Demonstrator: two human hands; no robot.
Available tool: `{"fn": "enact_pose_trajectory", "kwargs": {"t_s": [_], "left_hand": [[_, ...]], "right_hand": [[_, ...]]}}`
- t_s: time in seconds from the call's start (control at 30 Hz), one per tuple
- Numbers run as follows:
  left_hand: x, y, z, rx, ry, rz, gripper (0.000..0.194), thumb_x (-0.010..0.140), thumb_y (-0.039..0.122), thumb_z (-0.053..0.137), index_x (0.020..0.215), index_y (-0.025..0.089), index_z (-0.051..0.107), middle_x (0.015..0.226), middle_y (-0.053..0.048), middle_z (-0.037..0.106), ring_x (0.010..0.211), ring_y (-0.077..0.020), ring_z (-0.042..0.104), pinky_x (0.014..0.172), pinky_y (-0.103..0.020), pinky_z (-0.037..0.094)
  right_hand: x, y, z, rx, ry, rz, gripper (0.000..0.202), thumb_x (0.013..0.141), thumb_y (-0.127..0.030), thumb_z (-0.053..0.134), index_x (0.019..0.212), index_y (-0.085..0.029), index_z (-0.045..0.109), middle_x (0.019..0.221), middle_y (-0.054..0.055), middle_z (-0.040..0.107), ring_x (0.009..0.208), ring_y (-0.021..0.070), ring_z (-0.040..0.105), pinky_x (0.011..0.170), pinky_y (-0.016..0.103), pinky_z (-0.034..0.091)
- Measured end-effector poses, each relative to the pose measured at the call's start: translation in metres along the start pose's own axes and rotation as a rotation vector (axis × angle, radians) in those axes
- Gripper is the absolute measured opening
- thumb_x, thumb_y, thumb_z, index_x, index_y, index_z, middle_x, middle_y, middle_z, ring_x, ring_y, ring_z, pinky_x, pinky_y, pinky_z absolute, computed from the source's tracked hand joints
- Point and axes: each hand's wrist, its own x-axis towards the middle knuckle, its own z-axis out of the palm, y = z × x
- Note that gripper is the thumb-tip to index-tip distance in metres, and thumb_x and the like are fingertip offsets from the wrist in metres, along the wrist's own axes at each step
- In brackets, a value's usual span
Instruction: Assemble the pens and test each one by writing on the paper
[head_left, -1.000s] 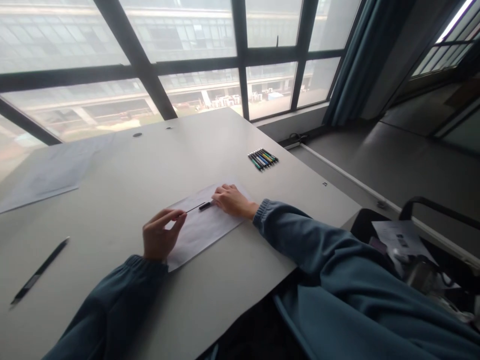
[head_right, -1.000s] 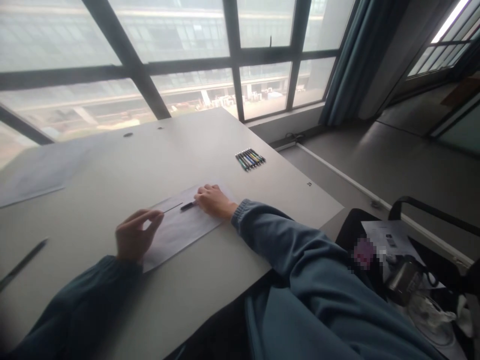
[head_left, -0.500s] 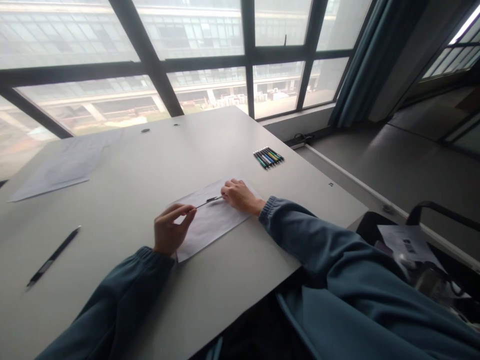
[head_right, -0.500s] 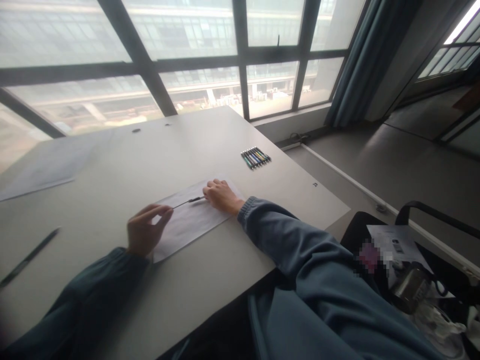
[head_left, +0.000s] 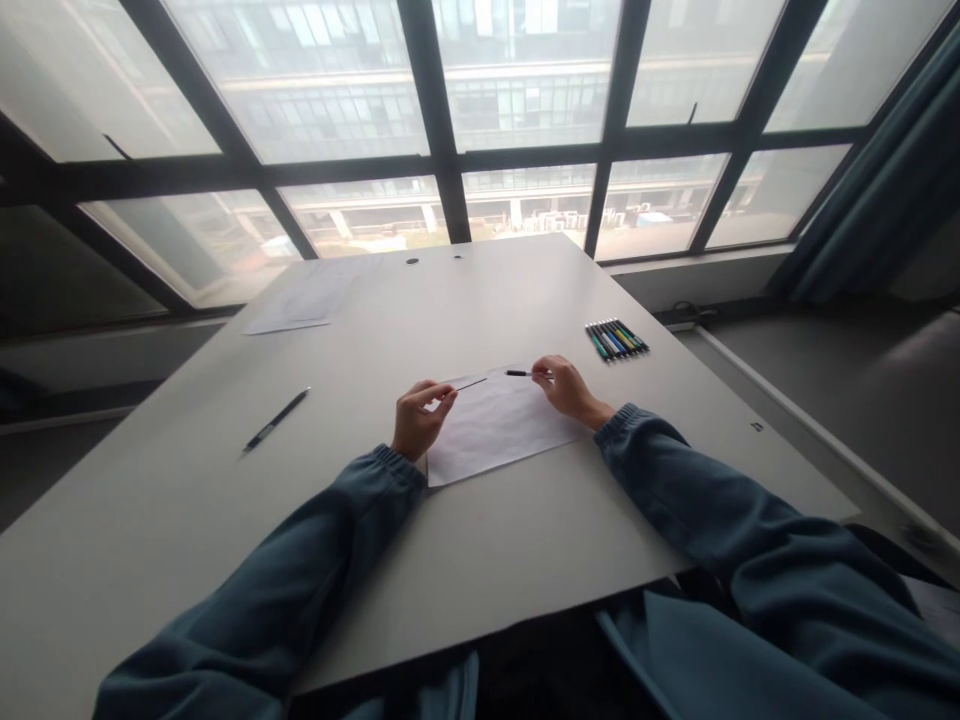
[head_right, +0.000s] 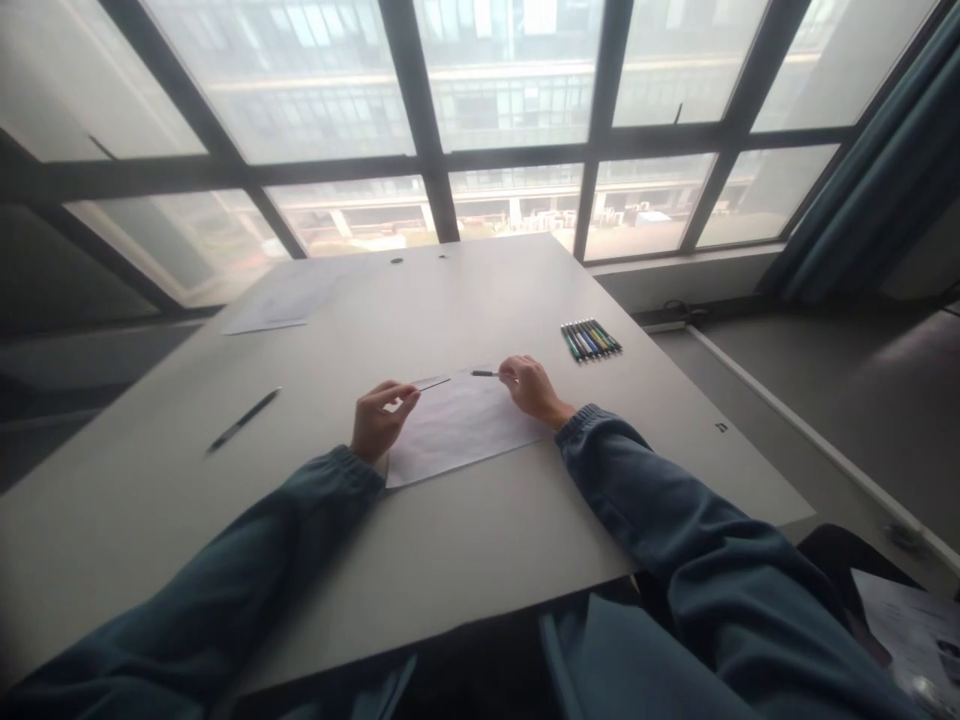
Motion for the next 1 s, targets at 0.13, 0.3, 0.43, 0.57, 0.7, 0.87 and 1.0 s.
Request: {"fn": "enact_pose_trajectory", "kwargs": {"t_s": [0.13, 0.3, 0.43, 0.57, 0.7, 0.87, 1.0], "left_hand": [[-0.001, 0.000, 0.001, 0.005, -0.024, 0.004, 0.016, 0.087, 0.032, 0.064, 0.081, 0.019, 0.073, 0.079, -0.004, 0.068, 0.074, -0.0163, 0.061, 0.068, -0.028, 0.050], [-0.001, -0.001, 0.000, 0.010, -0.032, 0.013, 0.014, 0.087, 0.030, 0.065, 0.082, 0.020, 0.073, 0.081, -0.004, 0.068, 0.076, -0.0171, 0.062, 0.072, -0.030, 0.051], [-0.002, 0.000, 0.001, 0.049, -0.064, 0.067, 0.013, 0.088, 0.029, 0.064, 0.083, 0.021, 0.073, 0.082, -0.004, 0.069, 0.078, -0.0180, 0.061, 0.077, -0.032, 0.050], [-0.002, 0.004, 0.005, 0.080, -0.108, 0.115, 0.012, 0.089, 0.029, 0.064, 0.084, 0.023, 0.073, 0.083, -0.004, 0.069, 0.080, -0.0185, 0.061, 0.077, -0.032, 0.049], [-0.003, 0.006, 0.010, 0.087, -0.153, 0.164, 0.012, 0.090, 0.028, 0.063, 0.085, 0.023, 0.073, 0.082, -0.004, 0.069, 0.079, -0.0183, 0.060, 0.079, -0.032, 0.049], [-0.004, 0.005, 0.012, 0.044, -0.149, 0.186, 0.013, 0.091, 0.030, 0.062, 0.088, 0.022, 0.073, 0.082, -0.004, 0.069, 0.079, -0.0177, 0.061, 0.078, -0.033, 0.050], [-0.004, 0.003, 0.014, -0.005, -0.152, 0.181, 0.015, 0.091, 0.032, 0.064, 0.089, 0.021, 0.074, 0.082, -0.005, 0.069, 0.078, -0.0172, 0.062, 0.073, -0.030, 0.051]], "right_hand": [[-0.002, -0.006, 0.004, 0.042, -0.018, -0.048, 0.005, 0.088, -0.016, 0.061, 0.089, -0.018, 0.066, 0.086, 0.006, 0.067, 0.085, 0.0206, 0.060, 0.080, 0.034, 0.046], [-0.002, -0.009, 0.005, 0.046, -0.028, -0.052, 0.005, 0.089, -0.016, 0.061, 0.089, -0.019, 0.065, 0.087, 0.006, 0.068, 0.085, 0.0204, 0.059, 0.080, 0.033, 0.045], [-0.001, -0.014, 0.001, -0.015, -0.063, -0.087, 0.008, 0.090, -0.015, 0.060, 0.089, -0.019, 0.067, 0.089, 0.006, 0.068, 0.088, 0.0215, 0.058, 0.084, 0.035, 0.042], [-0.002, -0.027, -0.001, -0.088, -0.125, -0.169, 0.009, 0.093, -0.017, 0.058, 0.092, -0.020, 0.067, 0.092, 0.006, 0.068, 0.093, 0.0223, 0.056, 0.088, 0.036, 0.038], [-0.006, -0.039, 0.003, -0.122, -0.159, -0.233, 0.011, 0.095, -0.020, 0.056, 0.094, -0.021, 0.066, 0.094, 0.007, 0.067, 0.094, 0.0220, 0.054, 0.088, 0.035, 0.036], [-0.008, -0.044, 0.006, -0.136, -0.161, -0.279, 0.011, 0.095, -0.019, 0.055, 0.093, -0.020, 0.066, 0.092, 0.007, 0.067, 0.092, 0.0217, 0.053, 0.086, 0.034, 0.036], [-0.009, -0.043, 0.006, -0.137, -0.142, -0.296, 0.010, 0.096, -0.019, 0.055, 0.092, -0.020, 0.064, 0.091, 0.006, 0.066, 0.091, 0.0214, 0.053, 0.085, 0.034, 0.036]]}}
